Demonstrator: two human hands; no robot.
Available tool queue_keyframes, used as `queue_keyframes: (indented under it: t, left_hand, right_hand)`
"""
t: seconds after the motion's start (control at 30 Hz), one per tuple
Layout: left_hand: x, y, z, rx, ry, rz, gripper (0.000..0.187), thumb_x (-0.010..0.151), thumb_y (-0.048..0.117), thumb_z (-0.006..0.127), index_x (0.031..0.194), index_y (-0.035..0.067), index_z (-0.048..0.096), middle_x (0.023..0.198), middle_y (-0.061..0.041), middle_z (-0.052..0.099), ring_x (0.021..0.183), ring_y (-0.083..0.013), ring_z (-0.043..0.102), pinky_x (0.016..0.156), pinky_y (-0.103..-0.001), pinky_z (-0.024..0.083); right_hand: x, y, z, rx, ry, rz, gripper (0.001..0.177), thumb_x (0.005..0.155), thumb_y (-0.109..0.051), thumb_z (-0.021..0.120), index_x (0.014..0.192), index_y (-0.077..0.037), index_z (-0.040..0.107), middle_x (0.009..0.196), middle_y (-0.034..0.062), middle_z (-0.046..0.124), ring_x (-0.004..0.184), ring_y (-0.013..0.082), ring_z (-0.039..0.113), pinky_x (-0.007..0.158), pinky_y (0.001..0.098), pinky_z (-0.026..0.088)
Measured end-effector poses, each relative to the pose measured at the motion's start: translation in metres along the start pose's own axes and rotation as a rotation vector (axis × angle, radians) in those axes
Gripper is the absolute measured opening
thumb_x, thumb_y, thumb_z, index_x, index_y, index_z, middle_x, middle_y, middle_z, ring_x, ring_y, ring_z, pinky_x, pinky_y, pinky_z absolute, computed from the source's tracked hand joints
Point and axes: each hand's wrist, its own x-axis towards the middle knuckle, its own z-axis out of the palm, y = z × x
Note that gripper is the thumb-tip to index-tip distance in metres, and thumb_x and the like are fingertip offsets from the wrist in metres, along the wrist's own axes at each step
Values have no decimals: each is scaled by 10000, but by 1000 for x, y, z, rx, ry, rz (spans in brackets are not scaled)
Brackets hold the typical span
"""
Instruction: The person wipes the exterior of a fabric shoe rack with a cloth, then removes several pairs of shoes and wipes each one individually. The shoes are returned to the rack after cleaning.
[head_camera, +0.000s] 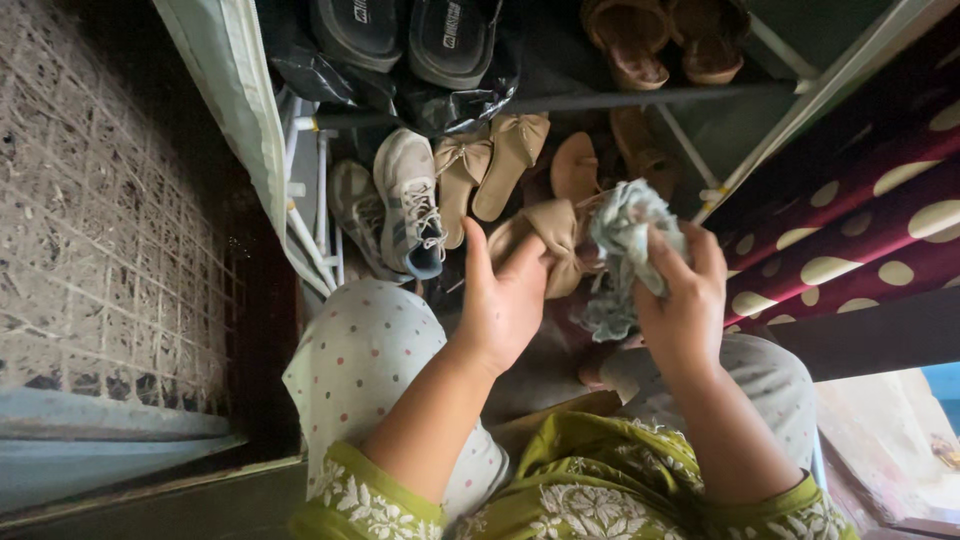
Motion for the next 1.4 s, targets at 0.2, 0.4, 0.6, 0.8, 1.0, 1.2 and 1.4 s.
queue_keyframes:
  t: [0.2,0.4,0.6,0.8,1.0,1.2,1.4]
  left_hand:
    - [-1,8,6,-326,210,-214,1130,849,898,168,1603,73,335,1593,-150,394,1471,-320,342,1228,-521,186]
    - [0,13,1,-214,57,-72,1181,828,925,233,1614,52,346,1647,-89,406,1537,-230,347,1296,-392,161]
    - [-2,16,-14,-768,-467,-86,1239,886,949,158,1651,-17,282,1514,-208,472,1385,-287,414,1189,-358,259]
    - [-7,24,4,-421,10,-32,1185,848,922,233,1607,19,345,1666,-230,362,1524,-373,366,1297,-500,194]
    - [-7,41,-1,-285,-16,104,1134,905,885,239,1603,-5,318,1697,-256,330,1556,-403,366,1358,-504,193]
    - [-10,44,3,-308,-7,65,1156,863,898,276,1658,60,323,1709,-240,318,1507,-404,348,1319,-492,212]
    - [-10,41,2,-514,-63,-3,1165,843,913,292,1633,59,344,1719,-268,294,1561,-475,307,1309,-537,200]
  right_hand:
    - [-7,-42,-7,27,-95,-280,568,728,-37,783,1275,-188,751,1211,202,592,1088,399,577,950,492,493]
    - [-1,-39,-11,-27,-104,-229,629,702,-19,765,1302,-209,734,1250,198,585,1126,395,572,971,501,500]
    - [-2,-32,-12,-2,43,-49,715,708,24,697,1394,-178,688,1314,235,539,1198,423,547,1028,507,489]
    - [-7,-55,2,64,-74,-275,708,649,-20,757,1318,-248,709,1270,201,561,1134,404,557,1016,501,492]
    - [-11,-44,2,-1,-215,-227,761,543,-23,770,1270,-240,722,1261,196,582,1095,411,566,962,495,486]
    - [-12,-45,-6,78,6,-193,768,581,-20,757,1321,-214,683,1271,213,540,1134,410,553,1001,498,477]
    - [-11,-50,2,109,-197,-279,738,559,-41,786,1270,-234,743,1253,185,577,1080,390,568,954,495,499]
